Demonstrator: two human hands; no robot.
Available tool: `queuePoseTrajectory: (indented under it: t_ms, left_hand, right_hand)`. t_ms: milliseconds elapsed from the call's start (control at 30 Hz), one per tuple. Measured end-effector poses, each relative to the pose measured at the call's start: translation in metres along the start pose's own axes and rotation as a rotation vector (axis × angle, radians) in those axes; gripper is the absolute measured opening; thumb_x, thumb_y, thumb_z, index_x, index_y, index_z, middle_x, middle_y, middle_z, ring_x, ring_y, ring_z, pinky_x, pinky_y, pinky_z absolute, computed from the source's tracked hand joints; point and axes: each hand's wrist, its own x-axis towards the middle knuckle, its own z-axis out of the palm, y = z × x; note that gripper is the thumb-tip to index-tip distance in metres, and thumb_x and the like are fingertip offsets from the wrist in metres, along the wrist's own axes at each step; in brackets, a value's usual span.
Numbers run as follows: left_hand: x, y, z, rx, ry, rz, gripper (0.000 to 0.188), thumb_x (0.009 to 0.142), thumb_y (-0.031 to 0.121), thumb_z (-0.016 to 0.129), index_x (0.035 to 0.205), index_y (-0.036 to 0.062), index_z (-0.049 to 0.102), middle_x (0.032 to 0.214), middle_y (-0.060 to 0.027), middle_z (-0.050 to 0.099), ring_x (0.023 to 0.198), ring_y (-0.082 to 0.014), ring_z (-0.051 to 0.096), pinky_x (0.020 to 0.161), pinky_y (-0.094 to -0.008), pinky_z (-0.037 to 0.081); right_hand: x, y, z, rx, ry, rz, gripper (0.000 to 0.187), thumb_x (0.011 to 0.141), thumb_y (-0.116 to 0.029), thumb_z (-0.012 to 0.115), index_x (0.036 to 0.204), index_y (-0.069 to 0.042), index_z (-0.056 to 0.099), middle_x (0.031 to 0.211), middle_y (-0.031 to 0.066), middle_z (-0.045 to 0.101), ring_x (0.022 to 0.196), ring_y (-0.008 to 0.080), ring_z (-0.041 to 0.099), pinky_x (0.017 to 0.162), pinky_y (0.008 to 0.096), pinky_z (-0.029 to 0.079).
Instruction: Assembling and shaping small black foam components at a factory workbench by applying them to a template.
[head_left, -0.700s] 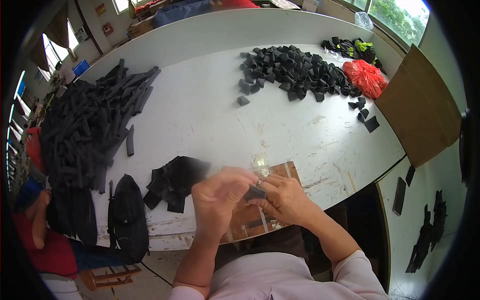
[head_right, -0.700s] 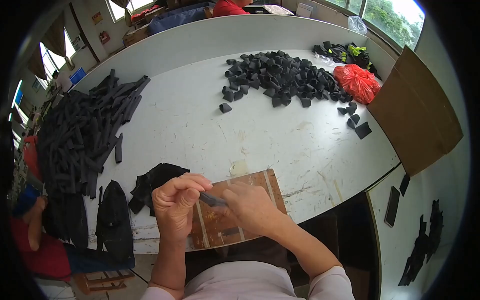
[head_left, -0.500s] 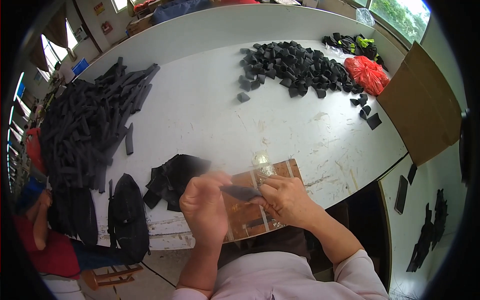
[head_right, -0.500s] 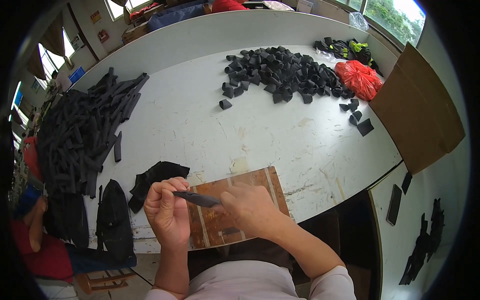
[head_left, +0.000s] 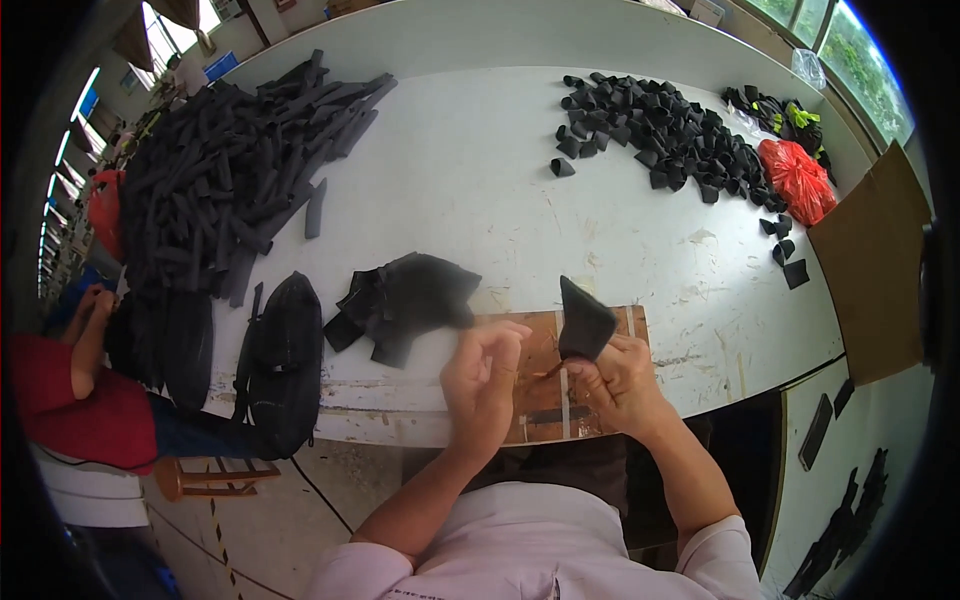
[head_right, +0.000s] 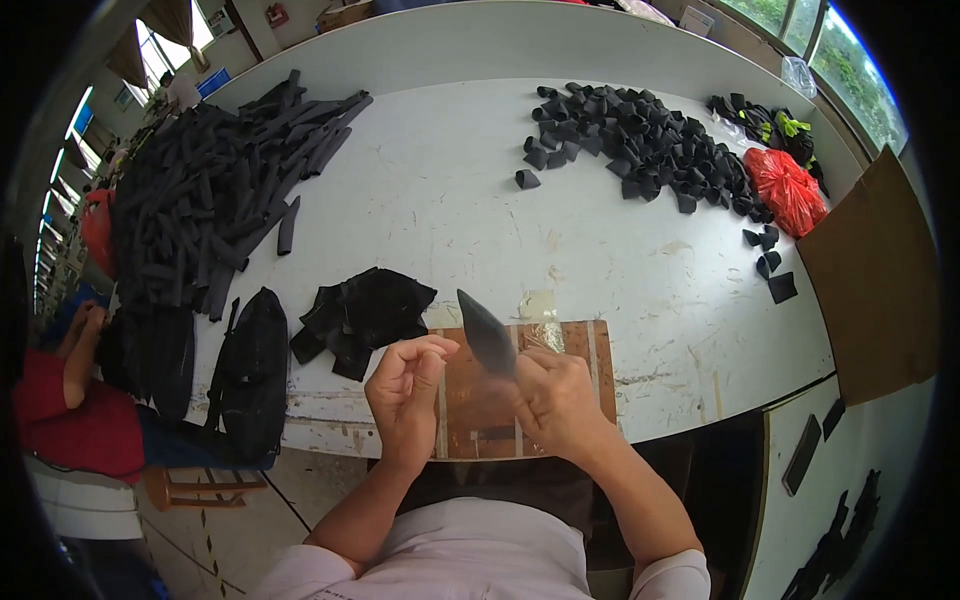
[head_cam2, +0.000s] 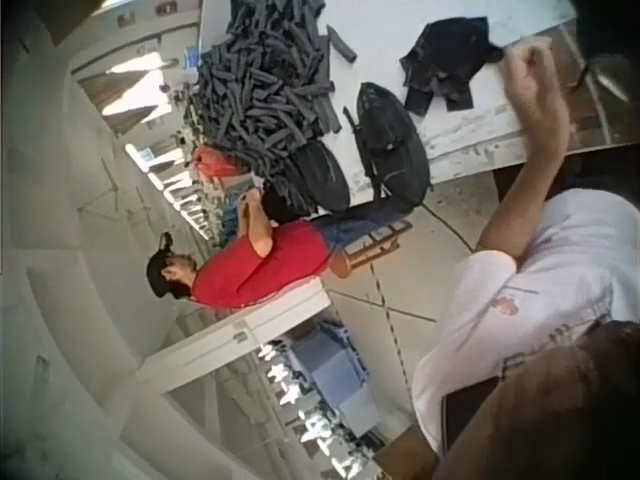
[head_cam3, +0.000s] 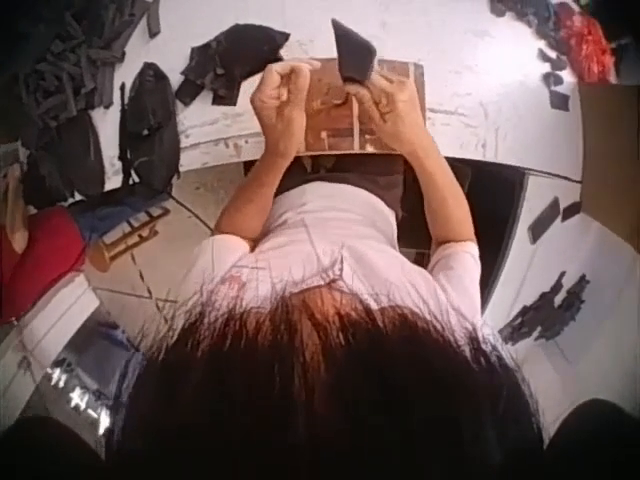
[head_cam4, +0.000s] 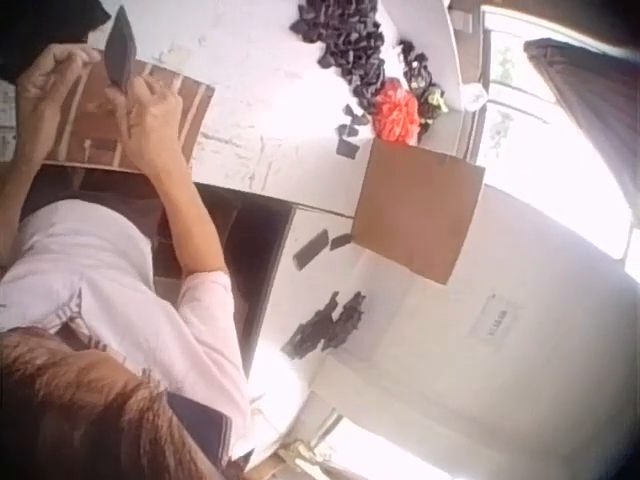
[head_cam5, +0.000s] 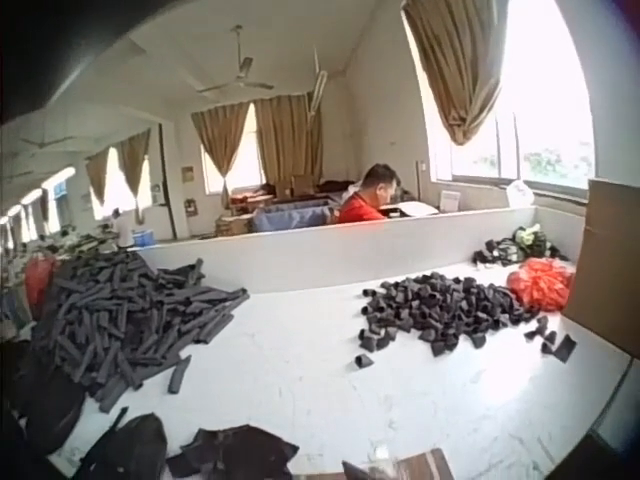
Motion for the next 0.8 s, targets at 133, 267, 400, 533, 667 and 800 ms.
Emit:
queuePoseTrajectory:
  t_ms: [133, 267, 400, 533, 667, 800]
  left_hand:
    - [-0.030, -0.043, -0.062, 0.641, 0.312, -0.005, 0.026, 0.072, 0.000, 0.052, 0.098, -0.0004, 0.051, 0.093, -0.0126, 0.054, 0.084, -0.0218, 0.052, 0.073, -0.0295, 0.041]
    - [-0.018, -0.065, -0.117, 1.065, 0.307, 0.073, 0.040, 0.070, 0.001, 0.057, 0.108, -0.0009, 0.045, 0.108, -0.0126, 0.047, 0.096, -0.0227, 0.047, 0.076, -0.0322, 0.040]
    - [0.017, -0.091, -0.130, 1.102, 0.625, -0.003, 0.030, 0.072, 0.007, 0.062, 0.098, -0.0034, 0.050, 0.094, -0.0126, 0.054, 0.085, -0.0214, 0.053, 0.071, -0.0315, 0.042]
    - [0.036, -0.102, -0.181, 0.896, 0.634, -0.202, 0.026, 0.069, 0.018, 0.066, 0.076, -0.0060, 0.057, 0.062, -0.0107, 0.059, 0.059, -0.0244, 0.058, 0.058, -0.0355, 0.044]
    - [0.029, -0.031, -0.126, -0.265, 0.520, -0.258, 0.007, 0.080, 0.007, 0.058, 0.076, 0.0021, 0.055, 0.070, -0.0024, 0.057, 0.057, -0.0087, 0.051, 0.051, -0.0202, 0.038]
    - [-0.016, -0.007, -0.087, -0.971, 0.374, -0.585, 0.021, 0.081, 0.014, 0.058, 0.096, -0.0006, 0.052, 0.090, -0.0077, 0.058, 0.082, -0.0180, 0.054, 0.070, -0.0278, 0.042]
  right_hand:
    - [0.010, -0.048, -0.035, 0.621, 0.448, 0.199, 0.038, 0.091, -0.026, 0.042, 0.062, -0.002, 0.048, 0.054, 0.0044, 0.044, 0.047, 0.0140, 0.042, 0.045, 0.0252, 0.034]
    - [-0.073, -0.017, -0.025, 0.539, 0.643, 0.391, 0.044, 0.092, -0.030, 0.039, 0.055, -0.005, 0.039, 0.049, 0.0029, 0.038, 0.044, 0.0129, 0.037, 0.043, 0.0225, 0.031]
    - [-0.211, 0.017, 0.003, 0.283, 0.668, 0.995, 0.045, 0.090, -0.037, 0.040, 0.058, -0.006, 0.043, 0.049, 0.0015, 0.041, 0.041, 0.0087, 0.038, 0.041, 0.0207, 0.031]
    - [-0.282, 0.030, 0.022, 0.269, 0.571, 1.531, 0.042, 0.089, -0.036, 0.045, 0.065, -0.001, 0.050, 0.052, 0.0026, 0.048, 0.044, 0.0086, 0.043, 0.042, 0.0210, 0.035]
    - [-0.236, 0.015, 0.030, 0.177, 0.452, 1.239, 0.031, 0.087, -0.027, 0.049, 0.078, 0.002, 0.055, 0.057, 0.0025, 0.051, 0.050, 0.0073, 0.045, 0.046, 0.0206, 0.036]
    - [-0.124, -0.029, 0.048, 0.680, 0.049, 0.726, 0.025, 0.081, -0.018, 0.058, 0.096, 0.002, 0.055, 0.072, 0.0047, 0.054, 0.062, 0.0088, 0.049, 0.055, 0.0213, 0.041]
